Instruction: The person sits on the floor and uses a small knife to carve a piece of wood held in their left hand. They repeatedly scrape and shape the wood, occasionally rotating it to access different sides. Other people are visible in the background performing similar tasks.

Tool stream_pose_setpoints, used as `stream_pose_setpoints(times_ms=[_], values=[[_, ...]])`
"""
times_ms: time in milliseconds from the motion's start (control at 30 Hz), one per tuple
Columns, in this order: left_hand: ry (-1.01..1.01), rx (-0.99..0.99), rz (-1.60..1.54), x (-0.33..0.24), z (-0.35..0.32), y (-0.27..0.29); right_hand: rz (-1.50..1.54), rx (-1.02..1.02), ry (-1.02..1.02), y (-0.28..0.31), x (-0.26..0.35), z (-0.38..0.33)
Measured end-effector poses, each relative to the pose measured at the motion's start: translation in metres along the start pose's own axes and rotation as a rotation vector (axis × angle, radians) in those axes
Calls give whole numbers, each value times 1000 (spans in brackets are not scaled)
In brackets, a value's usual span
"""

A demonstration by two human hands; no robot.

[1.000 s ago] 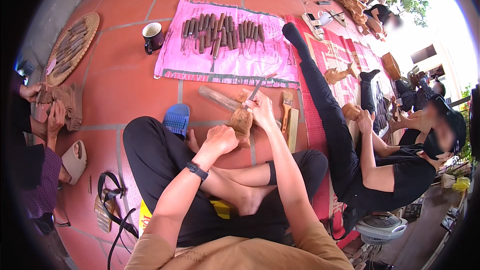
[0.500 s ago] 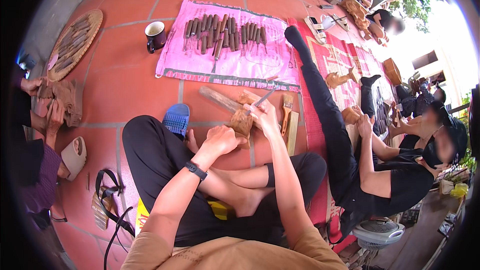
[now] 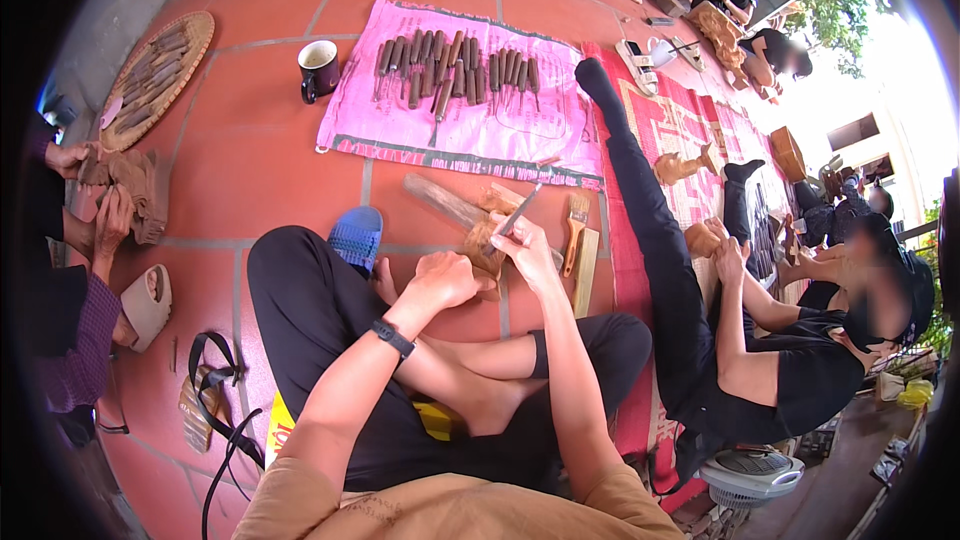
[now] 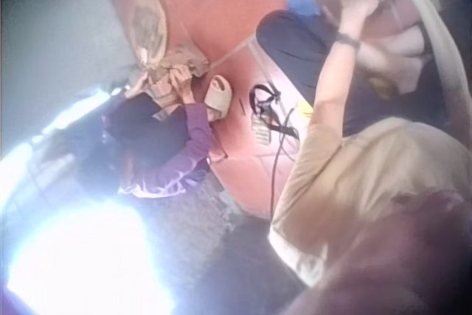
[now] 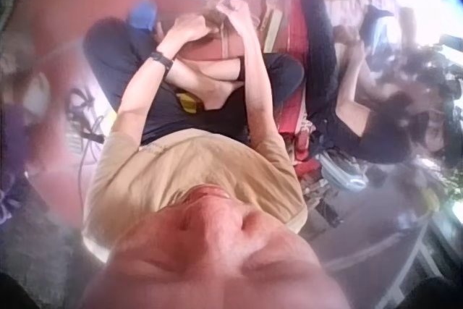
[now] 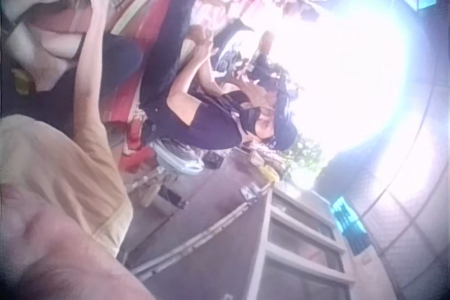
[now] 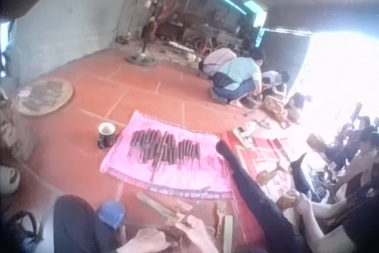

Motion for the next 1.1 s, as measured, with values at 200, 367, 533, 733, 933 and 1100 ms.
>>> stream_pose_setpoints(times_ms=[200,367,533,733,933,1100], values=[[31,42,46,-5,-4,8,115,-247,-51,-4,14,16],[15,26,43,-5,-2,6,-9,-310,165,-5,-11,-3],[20,56,39,-4,-2,7,106,-404,9,-3,-8,0],[-4,8,19,-3,-2,3,-31,-320,34,6,-16,2],[-32,-39,25,3,-3,0,113,-421,9,-8,-2,5],[-28,-20,0,2,-1,1,154,-448,-1,-2,-6,9]])
Point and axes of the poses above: each hand's wrist, its own z-axis towards the middle knuckle, its own y-axis out of the back of the hand, x = y × z, the point moved 1 cm from there along z, towards the middle knuckle, and after that the axes turned 1 degree about z, right-handed, at the moved point
